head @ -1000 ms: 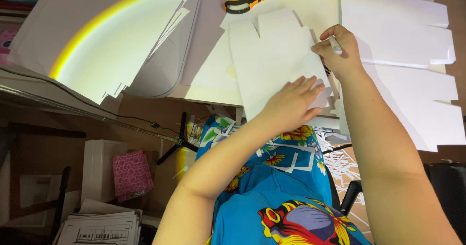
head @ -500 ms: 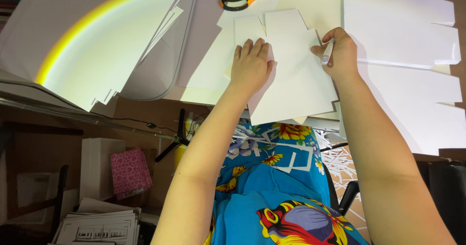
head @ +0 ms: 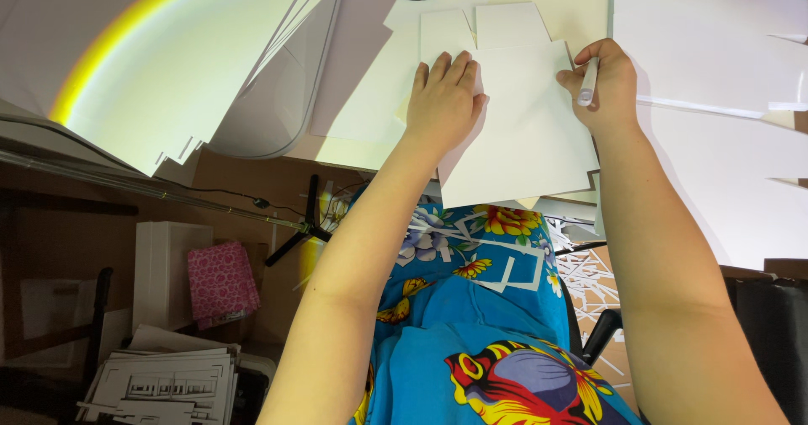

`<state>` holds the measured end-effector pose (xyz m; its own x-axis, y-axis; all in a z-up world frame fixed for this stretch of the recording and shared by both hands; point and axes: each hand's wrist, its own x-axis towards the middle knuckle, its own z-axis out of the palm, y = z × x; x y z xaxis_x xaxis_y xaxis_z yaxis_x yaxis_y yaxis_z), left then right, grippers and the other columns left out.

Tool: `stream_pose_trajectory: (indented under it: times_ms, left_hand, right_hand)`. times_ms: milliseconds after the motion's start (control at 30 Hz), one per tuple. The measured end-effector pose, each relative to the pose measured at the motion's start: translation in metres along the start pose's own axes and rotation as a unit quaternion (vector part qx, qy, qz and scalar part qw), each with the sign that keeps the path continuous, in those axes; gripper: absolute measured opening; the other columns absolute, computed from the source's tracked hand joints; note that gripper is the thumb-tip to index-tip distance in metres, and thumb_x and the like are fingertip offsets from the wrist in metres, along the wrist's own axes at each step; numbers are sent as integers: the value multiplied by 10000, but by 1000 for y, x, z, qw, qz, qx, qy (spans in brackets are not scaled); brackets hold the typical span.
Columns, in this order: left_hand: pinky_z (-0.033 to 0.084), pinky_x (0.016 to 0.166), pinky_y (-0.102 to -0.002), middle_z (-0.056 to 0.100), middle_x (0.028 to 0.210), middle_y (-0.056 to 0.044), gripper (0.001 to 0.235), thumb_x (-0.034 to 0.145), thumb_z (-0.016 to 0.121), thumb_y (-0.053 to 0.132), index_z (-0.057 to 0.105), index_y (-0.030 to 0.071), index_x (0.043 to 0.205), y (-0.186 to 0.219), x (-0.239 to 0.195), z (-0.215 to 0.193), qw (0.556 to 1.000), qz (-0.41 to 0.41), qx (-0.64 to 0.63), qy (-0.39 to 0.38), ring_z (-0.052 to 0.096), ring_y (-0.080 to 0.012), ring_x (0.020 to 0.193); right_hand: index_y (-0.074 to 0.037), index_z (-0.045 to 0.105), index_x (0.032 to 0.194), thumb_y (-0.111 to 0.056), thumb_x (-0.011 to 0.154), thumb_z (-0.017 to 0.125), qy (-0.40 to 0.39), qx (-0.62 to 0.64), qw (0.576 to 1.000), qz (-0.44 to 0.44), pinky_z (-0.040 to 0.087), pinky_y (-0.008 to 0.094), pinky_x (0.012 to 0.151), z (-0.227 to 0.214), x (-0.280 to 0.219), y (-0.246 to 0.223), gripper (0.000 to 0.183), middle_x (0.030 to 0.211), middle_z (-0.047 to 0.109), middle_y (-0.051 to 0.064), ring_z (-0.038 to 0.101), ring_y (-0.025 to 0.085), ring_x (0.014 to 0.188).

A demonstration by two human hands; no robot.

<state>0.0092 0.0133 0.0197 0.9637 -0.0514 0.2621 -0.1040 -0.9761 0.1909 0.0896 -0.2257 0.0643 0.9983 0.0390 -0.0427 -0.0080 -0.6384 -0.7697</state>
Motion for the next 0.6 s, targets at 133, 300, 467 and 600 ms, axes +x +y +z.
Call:
stream_pose_trajectory:
  times_ms: [133, 300, 467, 600]
  left_hand:
    - [327, 1163, -589, 478, 1551, -42, 557, 1021, 528, 422, 518, 85, 1464, 0, 1, 5, 1000, 0, 0, 11, 402, -325, 1434]
    - [302, 1177, -580, 455, 1575, -24, 552, 1038, 473, 421, 492, 102, 1488, -1, 5, 6, 1000, -7, -1, -9, 387, -300, 1456]
    - [289, 1179, -585, 449, 1579, -17, 547, 1042, 472, 411, 494, 101, 1493, -2, 7, 9, 1000, -8, 4, -9, 387, -299, 1457]
    - [345, 1143, -577, 489, 1541, 4, 534, 1027, 513, 423, 537, 115, 1463, -3, 6, 13, 999, -3, 23, 26, 425, -282, 1417]
  right_hand:
    - [-165, 520, 1020, -120, 924, 751, -5, 8, 1000, -8, 481, 268, 732, -1, 1, 0, 255, 718, 558, -53, 510, 113, 685]
    - [-192, 532, 989, -160, 923, 788, 3, -4, 1000, 18, 400, 288, 614, -2, 6, 2, 266, 750, 521, -46, 463, 114, 672]
    - [-194, 535, 994, -168, 925, 797, 4, 1, 1000, 9, 402, 286, 608, -1, 7, 5, 272, 742, 531, -50, 483, 104, 671]
    - [-210, 530, 991, -159, 937, 789, -1, 2, 1000, 30, 404, 283, 621, -2, 7, 3, 269, 743, 513, -61, 476, 103, 699]
